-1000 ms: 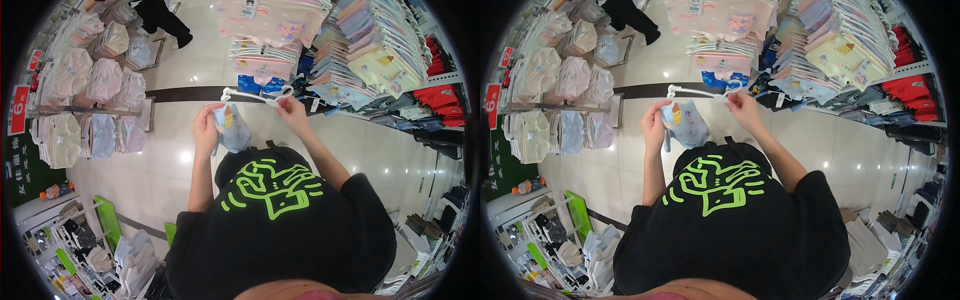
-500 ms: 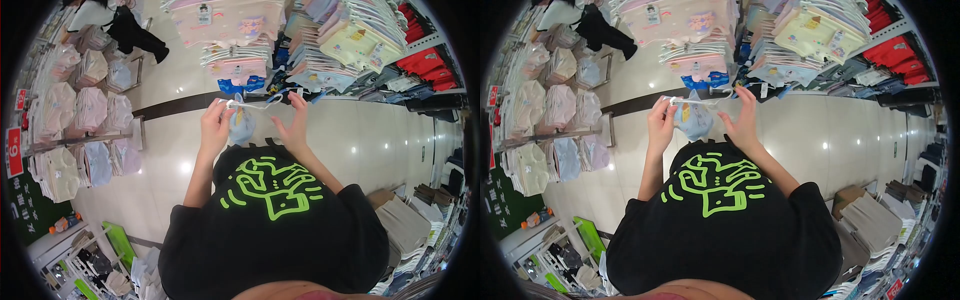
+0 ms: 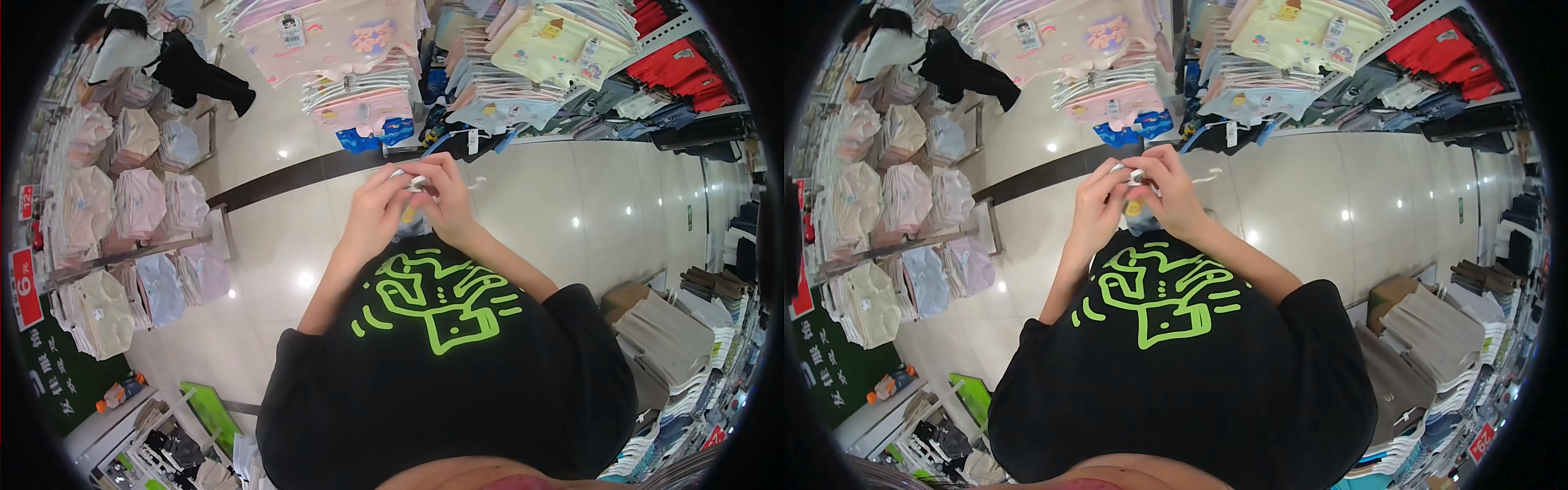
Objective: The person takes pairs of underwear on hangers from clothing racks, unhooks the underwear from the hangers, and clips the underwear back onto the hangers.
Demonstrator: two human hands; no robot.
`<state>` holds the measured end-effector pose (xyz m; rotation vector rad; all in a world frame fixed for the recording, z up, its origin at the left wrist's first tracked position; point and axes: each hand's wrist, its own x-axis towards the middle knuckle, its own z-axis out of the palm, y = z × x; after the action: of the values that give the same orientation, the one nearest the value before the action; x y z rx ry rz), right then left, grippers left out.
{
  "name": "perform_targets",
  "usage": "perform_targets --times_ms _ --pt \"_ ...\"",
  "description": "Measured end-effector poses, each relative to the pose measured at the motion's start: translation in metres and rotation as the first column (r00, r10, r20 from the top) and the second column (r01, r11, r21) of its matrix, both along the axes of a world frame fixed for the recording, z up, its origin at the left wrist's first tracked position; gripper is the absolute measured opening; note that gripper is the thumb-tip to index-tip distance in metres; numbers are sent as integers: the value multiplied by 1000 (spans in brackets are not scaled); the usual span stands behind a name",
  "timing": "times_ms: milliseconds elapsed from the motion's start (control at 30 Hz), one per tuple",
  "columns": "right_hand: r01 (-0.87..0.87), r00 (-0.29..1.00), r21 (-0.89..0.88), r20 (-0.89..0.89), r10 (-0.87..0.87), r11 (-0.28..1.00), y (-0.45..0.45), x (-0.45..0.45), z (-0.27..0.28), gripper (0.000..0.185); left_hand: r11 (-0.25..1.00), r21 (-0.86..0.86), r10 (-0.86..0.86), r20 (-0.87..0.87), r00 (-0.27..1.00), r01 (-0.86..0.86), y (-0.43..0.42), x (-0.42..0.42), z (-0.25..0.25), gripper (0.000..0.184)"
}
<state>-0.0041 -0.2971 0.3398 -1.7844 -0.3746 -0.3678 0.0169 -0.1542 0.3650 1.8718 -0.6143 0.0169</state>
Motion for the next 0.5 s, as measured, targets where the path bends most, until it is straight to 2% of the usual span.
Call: perform_targets --times_ms 67,100,167,267,300,400,500 --pt "112 994 -6 -19 -112 994 -8 -3 3 25 998 -57 24 119 993 -17 -2 0 -2 20" --pt "113 993 -8 -19 -114 994 -12 -3 3 25 998 -58 22 118 993 -15 -1 0 2 20" --pt "175 985 20 -17 -174 984 -19 -1 4 18 991 114 72 13 997 -73 5 0 15 25" --pt "131 991 -27 -9 -131 991 -23 2 12 15 987 115 117 0 993 -116 7 3 19 28" --pt "132 991 -26 -13 -132 991 -22 3 12 15 990 -3 142 10 990 -142 5 2 13 27" --pt "87 996 88 -35 -84 992 -15 8 14 13 978 -43 203 -48 978 -205 4 -1 8 20" --pt "56 996 137 -71 -46 989 -8 12 19 12 981 36 188 30 982 -189 6 -2 12 16"
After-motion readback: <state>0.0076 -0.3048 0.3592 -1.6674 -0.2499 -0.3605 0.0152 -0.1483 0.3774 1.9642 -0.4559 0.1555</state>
